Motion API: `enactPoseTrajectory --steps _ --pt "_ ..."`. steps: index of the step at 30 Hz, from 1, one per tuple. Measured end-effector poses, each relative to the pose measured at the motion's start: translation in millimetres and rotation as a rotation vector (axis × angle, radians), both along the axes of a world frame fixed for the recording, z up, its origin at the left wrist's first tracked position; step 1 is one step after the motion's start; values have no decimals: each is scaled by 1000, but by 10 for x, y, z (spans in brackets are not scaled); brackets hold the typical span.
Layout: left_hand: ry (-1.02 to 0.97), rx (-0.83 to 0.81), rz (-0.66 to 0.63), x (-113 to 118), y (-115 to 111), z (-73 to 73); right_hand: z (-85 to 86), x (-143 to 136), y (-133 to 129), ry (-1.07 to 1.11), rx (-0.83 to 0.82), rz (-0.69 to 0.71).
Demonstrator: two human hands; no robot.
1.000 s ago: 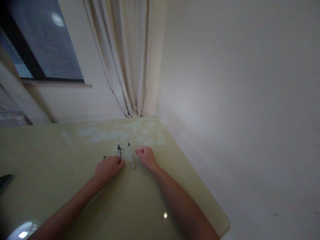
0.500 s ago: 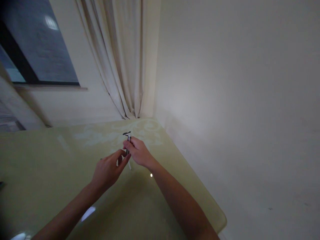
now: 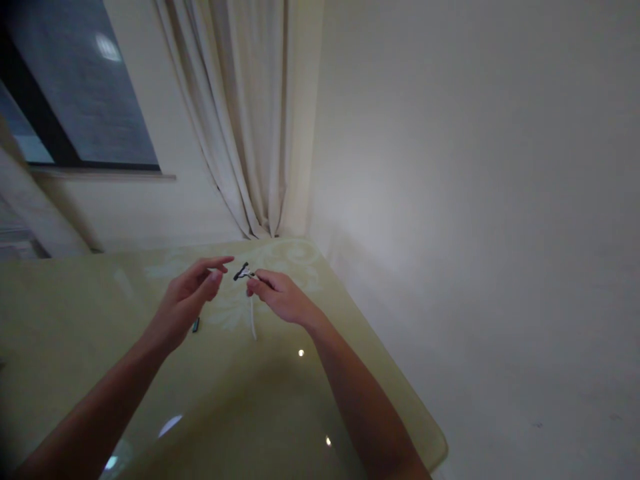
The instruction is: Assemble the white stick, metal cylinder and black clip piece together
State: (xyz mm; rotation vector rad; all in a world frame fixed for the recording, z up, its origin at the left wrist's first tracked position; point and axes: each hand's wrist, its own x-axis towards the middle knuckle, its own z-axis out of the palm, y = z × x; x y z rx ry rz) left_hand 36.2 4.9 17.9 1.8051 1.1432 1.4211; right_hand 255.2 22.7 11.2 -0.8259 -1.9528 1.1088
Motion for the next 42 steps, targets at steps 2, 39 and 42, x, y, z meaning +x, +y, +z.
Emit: enactPoseTrajectory --steps 2,39,42 --pt "9 -43 -136 -21 -2 -11 36 12 -35 -2 -6 36" --pt "7 -114 -477 -96 -25 -4 111 20 -198 112 -192 271" --pt "-6 -103 -481 -100 -28 -4 118 20 -202 117 -200 277"
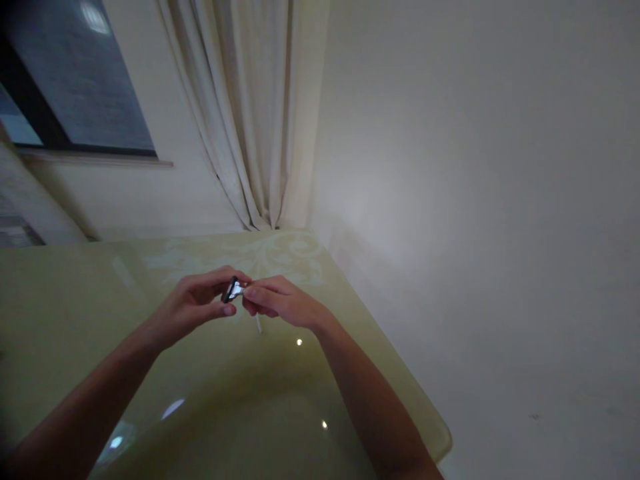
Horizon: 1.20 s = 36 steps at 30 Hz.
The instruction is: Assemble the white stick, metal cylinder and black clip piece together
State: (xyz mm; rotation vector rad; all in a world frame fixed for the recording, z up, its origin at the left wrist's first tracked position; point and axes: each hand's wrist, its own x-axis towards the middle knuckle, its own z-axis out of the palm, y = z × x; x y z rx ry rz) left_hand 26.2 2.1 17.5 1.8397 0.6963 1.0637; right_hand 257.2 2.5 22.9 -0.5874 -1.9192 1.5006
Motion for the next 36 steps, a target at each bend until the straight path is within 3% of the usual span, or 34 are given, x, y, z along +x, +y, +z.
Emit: enactPoseTrajectory --steps 36 --pt "-37 115 72 -27 -39 -52 -17 -12 3 17 65 17"
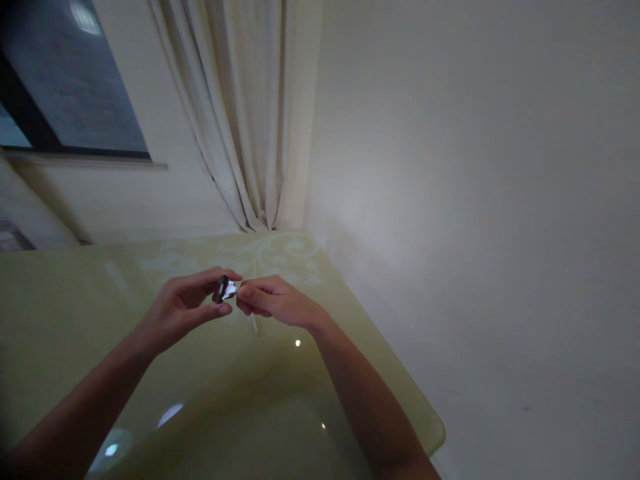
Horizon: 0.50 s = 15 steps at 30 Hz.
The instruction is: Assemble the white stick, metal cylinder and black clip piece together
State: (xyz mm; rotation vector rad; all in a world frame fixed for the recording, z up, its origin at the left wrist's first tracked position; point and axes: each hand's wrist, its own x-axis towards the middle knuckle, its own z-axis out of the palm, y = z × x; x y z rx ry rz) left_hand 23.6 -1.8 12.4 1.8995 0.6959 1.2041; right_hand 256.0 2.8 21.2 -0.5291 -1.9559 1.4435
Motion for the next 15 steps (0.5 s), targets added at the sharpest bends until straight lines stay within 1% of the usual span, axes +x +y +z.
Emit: enactPoseTrajectory --steps 9,15 --pt "-66 -62 -30 6 -23 11 42 -6 -34 -62 31 -29" --pt "-50 -22 -34 -12 -12 18 54 7 -24 -40 67 -40"
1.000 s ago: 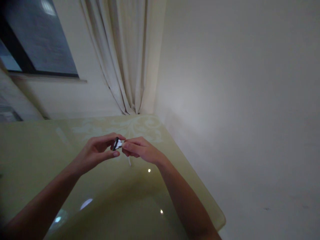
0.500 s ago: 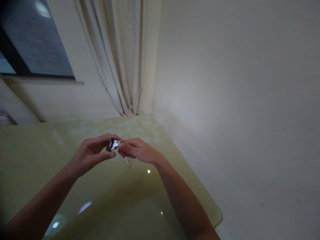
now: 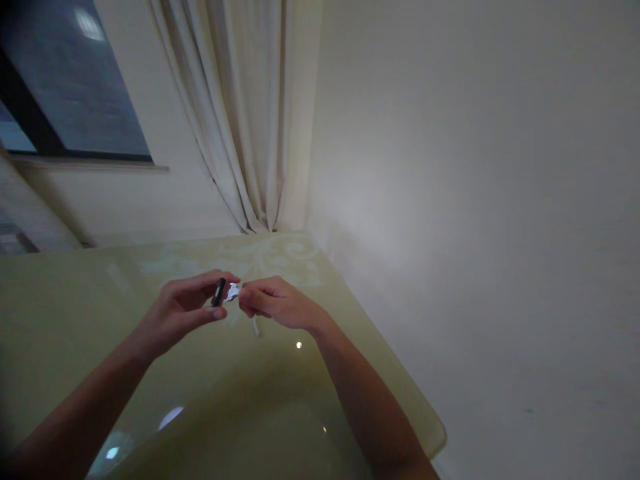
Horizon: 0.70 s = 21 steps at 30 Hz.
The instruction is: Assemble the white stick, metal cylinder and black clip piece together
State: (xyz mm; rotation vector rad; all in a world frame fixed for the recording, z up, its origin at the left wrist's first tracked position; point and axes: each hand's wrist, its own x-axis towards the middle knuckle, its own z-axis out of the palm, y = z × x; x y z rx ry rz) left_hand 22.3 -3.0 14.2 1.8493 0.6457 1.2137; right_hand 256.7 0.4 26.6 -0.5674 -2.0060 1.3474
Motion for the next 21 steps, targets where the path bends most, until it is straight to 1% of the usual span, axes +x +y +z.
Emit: enactPoseTrajectory --steps 4,7,9,10,12,15,16,18,21 --pt "64 75 62 -38 -19 37 44 51 19 66 35 -43" --pt "201 129 186 6 -30 52 111 113 20 125 45 -110" --pt "318 140 266 107 -5 9 155 155 19 165 30 -162" --pt "379 137 286 180 23 -36 172 171 20 185 19 -190" --pt "485 125 276 366 118 -174 195 194 27 211 0 -242" --pt "673 88 191 687 344 -450 207 204 49 224 -32 -293" --pt "738 53 176 788 436 -541 208 206 58 229 -47 -301" --pt "791 22 178 962 629 -697 208 211 76 251 -78 -316" --pt "845 -20 228 1154 893 -855 197 228 103 288 -109 -337"
